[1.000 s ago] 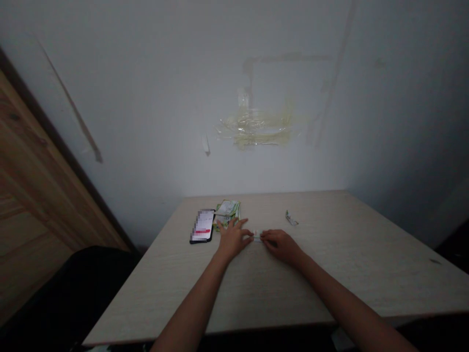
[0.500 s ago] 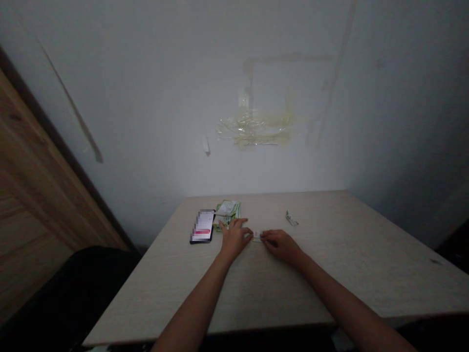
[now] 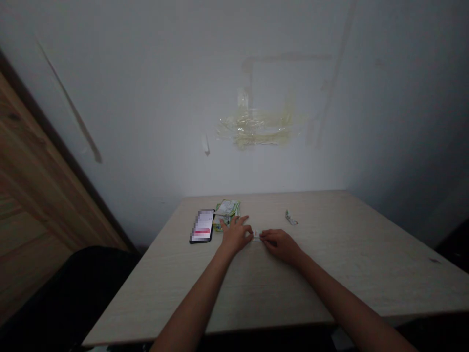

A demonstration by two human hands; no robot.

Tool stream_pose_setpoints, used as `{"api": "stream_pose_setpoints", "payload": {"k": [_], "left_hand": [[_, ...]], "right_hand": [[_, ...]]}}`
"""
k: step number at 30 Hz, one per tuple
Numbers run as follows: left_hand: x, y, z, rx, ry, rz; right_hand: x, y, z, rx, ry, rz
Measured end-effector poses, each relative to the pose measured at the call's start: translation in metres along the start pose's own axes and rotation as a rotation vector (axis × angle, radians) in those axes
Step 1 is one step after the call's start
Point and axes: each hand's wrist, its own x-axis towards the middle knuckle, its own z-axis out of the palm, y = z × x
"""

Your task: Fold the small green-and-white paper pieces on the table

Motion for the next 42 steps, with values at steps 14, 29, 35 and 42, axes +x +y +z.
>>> {"api": "stream_pose_setpoints", "payload": {"k": [14,29,35,42], "left_hand": [[0.000,-0.010,-0.003,-0.020,-0.104,0.016],[-0.015,-0.005,-0.001,-0.115,0.067,0.087],[-0.013,-0.007,0.004,-0.168,0.019,0.031],[-0.011,-0.011,0.002,-0.146,-0.044,-0.019]], "right_hand": [[0.000,0.000,0.000,-0.011,-0.010,-0.014],[0.000,-0.002,0.000,0.003,0.011,0.002],[-0.001,0.000,0.000,0.011,0.006,-0.002],[-0.001,0.000,-0.001,0.019,-0.012,0.011]]}}
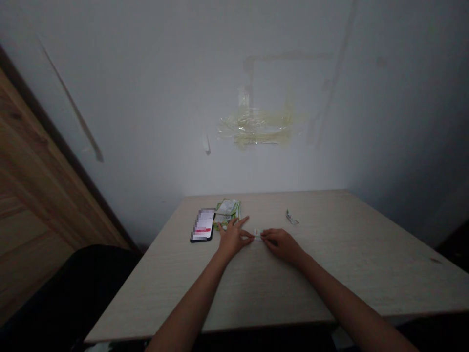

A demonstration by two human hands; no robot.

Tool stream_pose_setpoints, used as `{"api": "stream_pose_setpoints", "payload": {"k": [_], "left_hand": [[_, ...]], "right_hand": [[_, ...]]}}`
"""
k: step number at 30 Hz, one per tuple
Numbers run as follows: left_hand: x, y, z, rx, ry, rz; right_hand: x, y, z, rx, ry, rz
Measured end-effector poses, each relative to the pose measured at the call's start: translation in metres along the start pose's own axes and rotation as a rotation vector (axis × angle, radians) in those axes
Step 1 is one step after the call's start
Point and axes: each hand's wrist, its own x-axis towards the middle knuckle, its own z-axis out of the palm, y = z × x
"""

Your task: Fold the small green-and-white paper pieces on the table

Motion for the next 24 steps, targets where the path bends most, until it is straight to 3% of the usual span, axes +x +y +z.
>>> {"api": "stream_pose_setpoints", "payload": {"k": [5,12,24], "left_hand": [[-0.001,0.000,-0.001,0.000,-0.006,-0.043],[-0.002,0.006,0.004,0.002,0.081,-0.044],[-0.002,0.015,0.001,0.036,0.101,-0.106]], "right_hand": [[0.000,0.001,0.000,0.000,0.000,0.007],[0.000,0.001,0.001,0.011,0.002,0.045],[0.000,-0.002,-0.002,-0.007,0.005,0.003]]}}
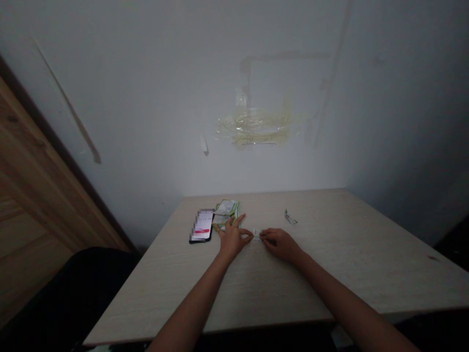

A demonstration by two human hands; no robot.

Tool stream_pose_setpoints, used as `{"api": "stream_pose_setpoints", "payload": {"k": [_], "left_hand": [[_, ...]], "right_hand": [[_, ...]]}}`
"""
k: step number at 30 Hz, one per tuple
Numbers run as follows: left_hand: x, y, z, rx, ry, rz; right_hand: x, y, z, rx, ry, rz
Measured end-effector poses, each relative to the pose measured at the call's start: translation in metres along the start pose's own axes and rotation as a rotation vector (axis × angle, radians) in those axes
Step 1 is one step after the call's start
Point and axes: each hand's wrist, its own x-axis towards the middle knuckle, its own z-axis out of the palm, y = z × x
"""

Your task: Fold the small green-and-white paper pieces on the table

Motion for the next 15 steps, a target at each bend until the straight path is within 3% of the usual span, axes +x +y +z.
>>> {"api": "stream_pose_setpoints", "payload": {"k": [15], "left_hand": [[0.0017,-0.0024,-0.0010,0.090,-0.029,0.017]], "right_hand": [[0.0014,-0.0028,-0.0020,-0.029,-0.014,0.003]]}}
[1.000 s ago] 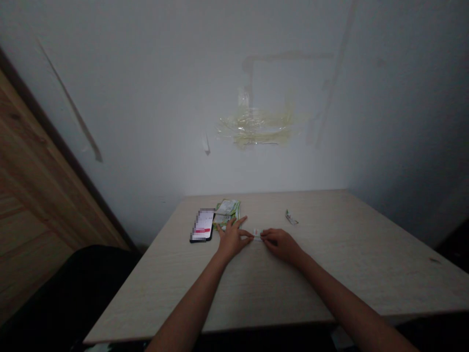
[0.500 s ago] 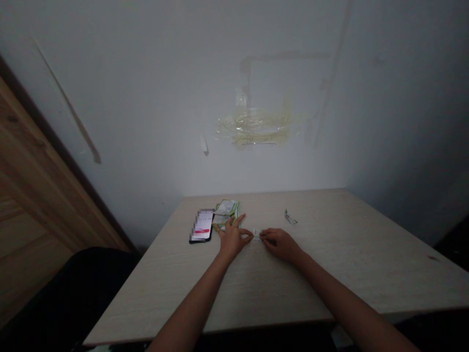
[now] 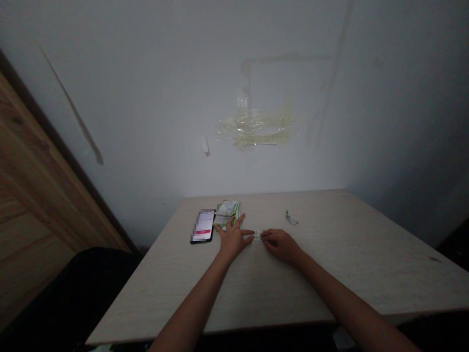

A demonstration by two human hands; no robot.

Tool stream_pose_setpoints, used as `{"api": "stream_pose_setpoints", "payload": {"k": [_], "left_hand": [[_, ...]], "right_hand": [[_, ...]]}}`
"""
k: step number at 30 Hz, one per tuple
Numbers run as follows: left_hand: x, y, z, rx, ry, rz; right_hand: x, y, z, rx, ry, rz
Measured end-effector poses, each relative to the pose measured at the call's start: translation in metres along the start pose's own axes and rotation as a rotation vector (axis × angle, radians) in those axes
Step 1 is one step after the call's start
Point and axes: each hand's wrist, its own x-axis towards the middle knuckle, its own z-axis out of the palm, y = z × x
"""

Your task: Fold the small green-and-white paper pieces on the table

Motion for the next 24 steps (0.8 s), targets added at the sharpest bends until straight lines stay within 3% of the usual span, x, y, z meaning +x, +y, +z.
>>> {"api": "stream_pose_setpoints", "payload": {"k": [14,24], "left_hand": [[-0.006,0.009,0.000,0.048,0.042,0.023],[-0.007,0.011,0.007,0.020,0.083,0.035]], "right_hand": [[-0.002,0.003,0.002,0.057,-0.012,0.059],[-0.003,0.006,0.004,0.069,-0.029,0.022]]}}
